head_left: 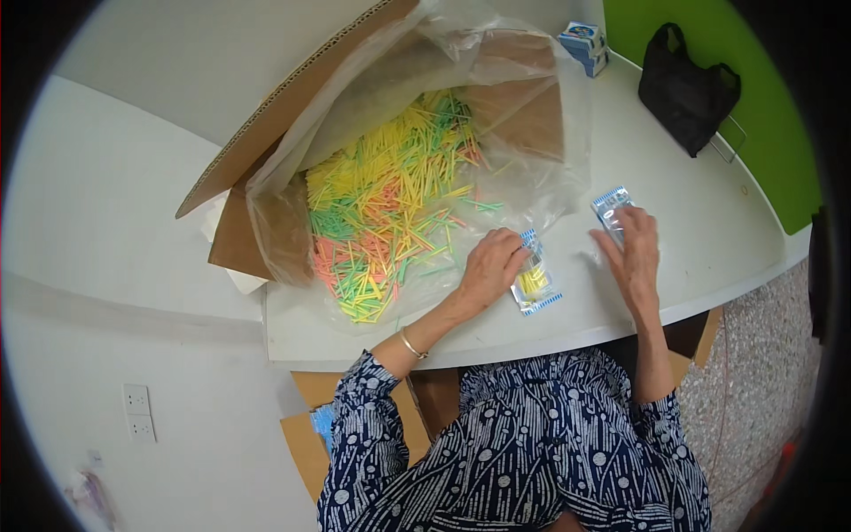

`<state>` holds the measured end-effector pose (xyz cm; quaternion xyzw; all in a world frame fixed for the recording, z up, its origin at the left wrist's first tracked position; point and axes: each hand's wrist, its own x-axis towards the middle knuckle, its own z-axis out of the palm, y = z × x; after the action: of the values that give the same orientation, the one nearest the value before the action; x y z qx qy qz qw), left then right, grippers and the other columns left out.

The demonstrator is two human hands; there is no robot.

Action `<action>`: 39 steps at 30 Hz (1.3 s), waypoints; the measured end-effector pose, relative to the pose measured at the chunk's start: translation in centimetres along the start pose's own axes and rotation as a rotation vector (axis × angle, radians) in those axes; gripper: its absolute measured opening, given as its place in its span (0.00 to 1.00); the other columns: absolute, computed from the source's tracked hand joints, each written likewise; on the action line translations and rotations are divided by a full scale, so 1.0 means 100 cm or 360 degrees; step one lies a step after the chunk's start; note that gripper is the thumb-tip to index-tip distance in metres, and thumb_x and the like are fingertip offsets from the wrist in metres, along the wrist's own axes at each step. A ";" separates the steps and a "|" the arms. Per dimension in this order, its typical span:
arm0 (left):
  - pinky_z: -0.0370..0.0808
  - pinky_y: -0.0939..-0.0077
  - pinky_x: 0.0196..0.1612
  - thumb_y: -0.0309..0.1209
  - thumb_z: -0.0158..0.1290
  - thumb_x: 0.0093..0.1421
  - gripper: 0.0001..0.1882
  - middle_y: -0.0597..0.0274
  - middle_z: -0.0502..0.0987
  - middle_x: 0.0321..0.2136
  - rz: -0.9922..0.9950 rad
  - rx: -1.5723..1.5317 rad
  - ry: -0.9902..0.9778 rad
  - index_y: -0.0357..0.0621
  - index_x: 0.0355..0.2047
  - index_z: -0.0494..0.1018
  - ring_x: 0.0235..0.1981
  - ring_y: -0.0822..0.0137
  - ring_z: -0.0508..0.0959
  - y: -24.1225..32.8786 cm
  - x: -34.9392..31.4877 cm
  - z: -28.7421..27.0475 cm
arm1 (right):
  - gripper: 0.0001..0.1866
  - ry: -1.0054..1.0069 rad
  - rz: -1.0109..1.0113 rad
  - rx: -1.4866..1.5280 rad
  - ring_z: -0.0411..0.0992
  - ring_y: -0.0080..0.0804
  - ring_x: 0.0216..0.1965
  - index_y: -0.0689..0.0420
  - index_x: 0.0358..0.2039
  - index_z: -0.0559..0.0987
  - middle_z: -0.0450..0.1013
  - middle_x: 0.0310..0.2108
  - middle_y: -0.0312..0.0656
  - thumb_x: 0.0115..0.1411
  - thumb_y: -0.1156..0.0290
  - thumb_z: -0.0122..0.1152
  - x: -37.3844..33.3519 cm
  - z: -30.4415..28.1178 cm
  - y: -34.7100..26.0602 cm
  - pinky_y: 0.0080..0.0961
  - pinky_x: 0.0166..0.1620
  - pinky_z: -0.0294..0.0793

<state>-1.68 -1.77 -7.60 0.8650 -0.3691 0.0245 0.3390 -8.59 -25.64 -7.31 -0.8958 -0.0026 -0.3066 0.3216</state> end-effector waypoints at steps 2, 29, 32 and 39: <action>0.69 0.67 0.39 0.30 0.54 0.55 0.11 0.51 0.74 0.36 -0.0020 0.0093 -0.0001 0.34 0.35 0.73 0.37 0.55 0.73 0.000 -0.001 0.004 | 0.18 0.0001 0.0223 -0.0539 0.66 0.46 0.45 0.65 0.39 0.76 0.68 0.45 0.50 0.51 0.68 0.65 0.000 0.006 0.026 0.35 0.44 0.66; 0.60 0.54 0.49 0.22 0.51 0.49 0.10 0.51 0.70 0.39 -0.0088 0.1865 0.0116 0.33 0.33 0.75 0.45 0.55 0.67 -0.191 0.050 -0.148 | 0.05 0.0159 0.0380 -0.0436 0.65 0.43 0.39 0.62 0.30 0.72 0.67 0.34 0.46 0.54 0.75 0.56 0.004 0.015 0.073 0.37 0.43 0.64; 0.60 0.55 0.48 0.21 0.51 0.48 0.09 0.52 0.70 0.38 -0.0067 0.1784 0.0186 0.33 0.31 0.74 0.43 0.55 0.68 -0.192 0.044 -0.146 | 0.03 0.0180 0.0344 -0.0532 0.65 0.43 0.38 0.62 0.30 0.72 0.67 0.34 0.45 0.55 0.77 0.54 0.004 0.019 0.078 0.37 0.42 0.64; 0.59 0.55 0.45 0.24 0.50 0.51 0.08 0.49 0.73 0.32 -0.0261 0.1637 0.0484 0.35 0.33 0.72 0.43 0.54 0.68 -0.190 0.038 -0.151 | 0.03 0.0535 0.0354 -0.0581 0.67 0.43 0.36 0.62 0.31 0.71 0.68 0.33 0.46 0.60 0.76 0.50 0.007 0.008 0.066 0.34 0.41 0.66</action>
<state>16.69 14.43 -5.61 0.9320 -0.1875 0.3004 -0.0775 -6.27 -30.53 -11.23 -0.8704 0.2045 -0.4091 0.1824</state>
